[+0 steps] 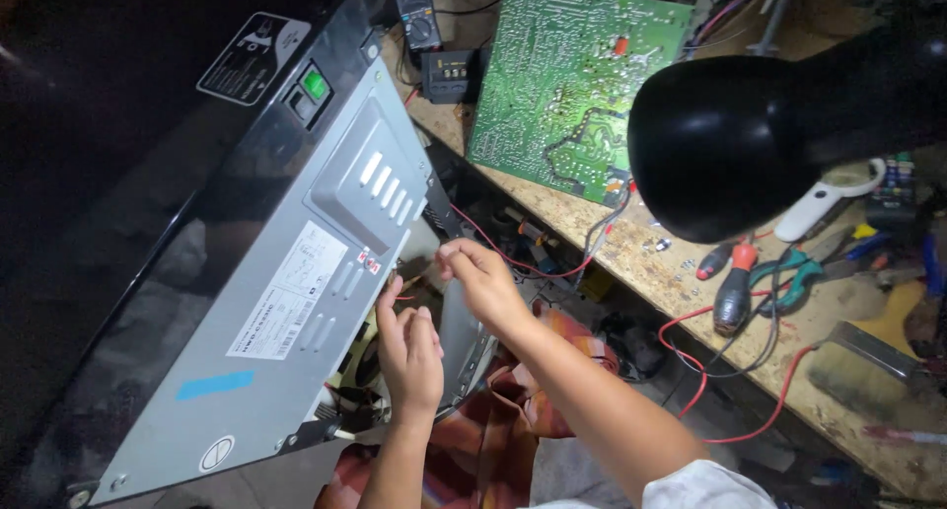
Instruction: Inspecting and repairing the internal components of an electronic appliance by removing screws and checking wiring.
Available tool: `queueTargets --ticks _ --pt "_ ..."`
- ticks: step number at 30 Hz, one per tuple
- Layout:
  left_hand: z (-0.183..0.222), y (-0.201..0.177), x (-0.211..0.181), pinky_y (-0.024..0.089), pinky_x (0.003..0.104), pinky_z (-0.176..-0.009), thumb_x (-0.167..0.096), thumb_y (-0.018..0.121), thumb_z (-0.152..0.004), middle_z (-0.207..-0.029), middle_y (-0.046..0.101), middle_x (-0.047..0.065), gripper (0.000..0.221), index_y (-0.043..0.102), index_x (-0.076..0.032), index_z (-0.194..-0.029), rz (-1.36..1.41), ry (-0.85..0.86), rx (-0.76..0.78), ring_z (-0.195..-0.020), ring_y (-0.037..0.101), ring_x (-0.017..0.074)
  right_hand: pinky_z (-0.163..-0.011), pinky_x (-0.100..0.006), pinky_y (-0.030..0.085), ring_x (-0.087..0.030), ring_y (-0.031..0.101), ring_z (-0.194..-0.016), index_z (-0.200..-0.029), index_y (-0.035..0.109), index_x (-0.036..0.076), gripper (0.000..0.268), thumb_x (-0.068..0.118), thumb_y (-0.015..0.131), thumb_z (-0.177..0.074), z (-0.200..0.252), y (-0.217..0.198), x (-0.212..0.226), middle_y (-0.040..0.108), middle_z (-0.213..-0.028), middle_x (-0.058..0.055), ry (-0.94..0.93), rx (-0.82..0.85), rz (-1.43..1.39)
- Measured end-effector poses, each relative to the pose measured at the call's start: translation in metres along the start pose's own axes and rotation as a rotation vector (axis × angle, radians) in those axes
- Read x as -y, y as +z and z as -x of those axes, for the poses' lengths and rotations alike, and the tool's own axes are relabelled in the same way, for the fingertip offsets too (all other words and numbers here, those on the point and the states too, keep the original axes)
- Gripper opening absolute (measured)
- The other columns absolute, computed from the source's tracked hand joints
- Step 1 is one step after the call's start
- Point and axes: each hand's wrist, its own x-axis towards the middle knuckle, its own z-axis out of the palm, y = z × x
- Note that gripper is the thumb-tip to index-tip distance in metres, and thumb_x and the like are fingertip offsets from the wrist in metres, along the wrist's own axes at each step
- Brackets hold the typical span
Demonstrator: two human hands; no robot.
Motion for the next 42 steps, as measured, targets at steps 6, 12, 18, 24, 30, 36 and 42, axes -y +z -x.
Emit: queueTargets --ticks 6,12,18,24,30,36,42 --pt "0.035 0.016 0.033 0.034 0.026 -0.046 -0.008 0.049 -0.098 -0.059 0.047 -0.001 0.043 0.055 -0.006 -0.140 0.004 0.041 0.189 -0.048 0.039 0.0100 -0.072 -0.046 0.054 -0.035 0.068 -0.085 -0.095 0.076 0.013 0.027 0.032 0.056 -0.094 0.041 -0.149 0.060 0.073 -0.097 -0.006 -0.159 -0.095 1.191" --pt "0.049 0.050 0.066 0.052 0.030 -0.063 -0.017 0.053 -0.095 -0.085 0.077 0.003 0.031 0.071 -0.010 -0.119 -0.138 0.166 0.332 -0.064 0.061 0.0173 -0.070 -0.051 0.052 -0.044 0.066 -0.079 -0.080 0.075 0.009 0.032 0.035 0.059 -0.088 0.039 -0.217 0.046 0.074 -0.085 -0.016 0.022 -0.174 1.470" --pt "0.053 0.074 0.075 0.049 0.029 -0.054 -0.019 0.056 -0.095 -0.065 0.066 -0.002 0.028 0.073 -0.012 -0.116 -0.156 0.133 0.428 -0.054 0.056 0.0134 -0.063 -0.051 0.047 -0.042 0.062 -0.067 -0.084 0.071 0.002 0.043 0.039 0.057 -0.100 0.083 -0.253 0.116 0.072 -0.081 -0.018 0.150 -0.520 1.353" --pt "0.052 0.118 0.058 0.047 0.027 -0.053 -0.022 0.061 -0.094 -0.069 0.063 -0.003 0.028 0.072 -0.014 -0.118 -0.215 0.246 0.516 -0.053 0.055 0.0122 -0.055 -0.058 0.045 -0.047 0.063 -0.066 -0.123 0.042 -0.001 0.024 0.015 0.058 -0.116 0.110 -0.358 0.203 0.062 -0.086 -0.023 -0.114 -0.737 1.297" --pt "0.069 0.156 0.022 0.046 0.026 -0.053 -0.014 0.063 -0.092 -0.068 0.060 -0.002 0.027 0.072 -0.009 -0.117 -0.116 0.346 0.592 -0.055 0.050 0.0119 -0.074 -0.058 0.062 -0.034 0.068 -0.078 -0.117 0.077 0.023 0.031 0.042 0.054 -0.112 0.059 -0.490 0.224 0.074 -0.098 -0.005 0.331 -0.504 1.858" --pt "0.078 0.156 0.031 0.048 0.025 -0.053 -0.017 0.064 -0.091 -0.069 0.063 -0.003 0.029 0.071 -0.012 -0.118 -0.179 0.325 0.607 -0.056 0.054 0.0104 -0.060 -0.039 0.053 -0.029 0.069 -0.061 -0.081 0.083 -0.005 0.016 0.003 0.070 -0.077 0.033 -0.526 0.173 0.080 -0.076 -0.013 0.849 -0.229 1.616" --pt "0.067 0.139 0.088 0.040 0.026 -0.047 -0.015 0.065 -0.091 -0.060 0.053 -0.002 0.029 0.071 -0.010 -0.119 -0.197 0.185 0.510 -0.048 0.046 0.0106 -0.068 -0.047 0.053 -0.036 0.074 -0.084 -0.109 0.081 -0.002 0.032 0.012 0.070 -0.082 0.049 -0.574 0.115 0.080 -0.102 -0.017 0.889 -0.287 1.828"
